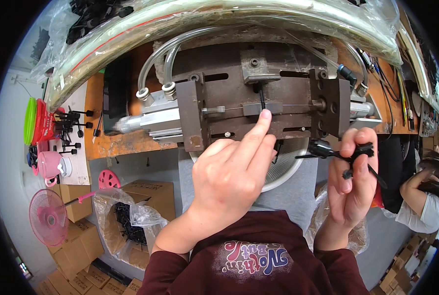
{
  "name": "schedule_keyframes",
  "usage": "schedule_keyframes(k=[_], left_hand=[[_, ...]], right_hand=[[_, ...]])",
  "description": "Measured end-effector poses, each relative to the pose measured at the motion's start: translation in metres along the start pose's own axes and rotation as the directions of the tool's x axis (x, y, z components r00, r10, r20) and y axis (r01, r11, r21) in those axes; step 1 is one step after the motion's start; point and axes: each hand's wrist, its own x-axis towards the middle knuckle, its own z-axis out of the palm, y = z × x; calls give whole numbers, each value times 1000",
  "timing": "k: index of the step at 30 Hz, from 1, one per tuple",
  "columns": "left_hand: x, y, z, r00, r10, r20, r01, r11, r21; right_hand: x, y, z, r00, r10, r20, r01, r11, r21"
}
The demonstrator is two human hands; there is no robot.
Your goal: Manually assemble small plastic components using a pneumatic jig or fixture on a workbench.
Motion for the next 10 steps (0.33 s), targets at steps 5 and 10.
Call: schedule_keyframes(k=[5, 10], left_hand=[[2, 1, -11, 981, -172, 90, 193, 895, -401], [5, -3, -31, 988, 19, 155, 115, 584, -803]], right_hand=[[0, 0, 6, 992, 121, 16, -122, 989, 78], [0, 4, 8, 970, 215, 116, -230, 963, 138]])
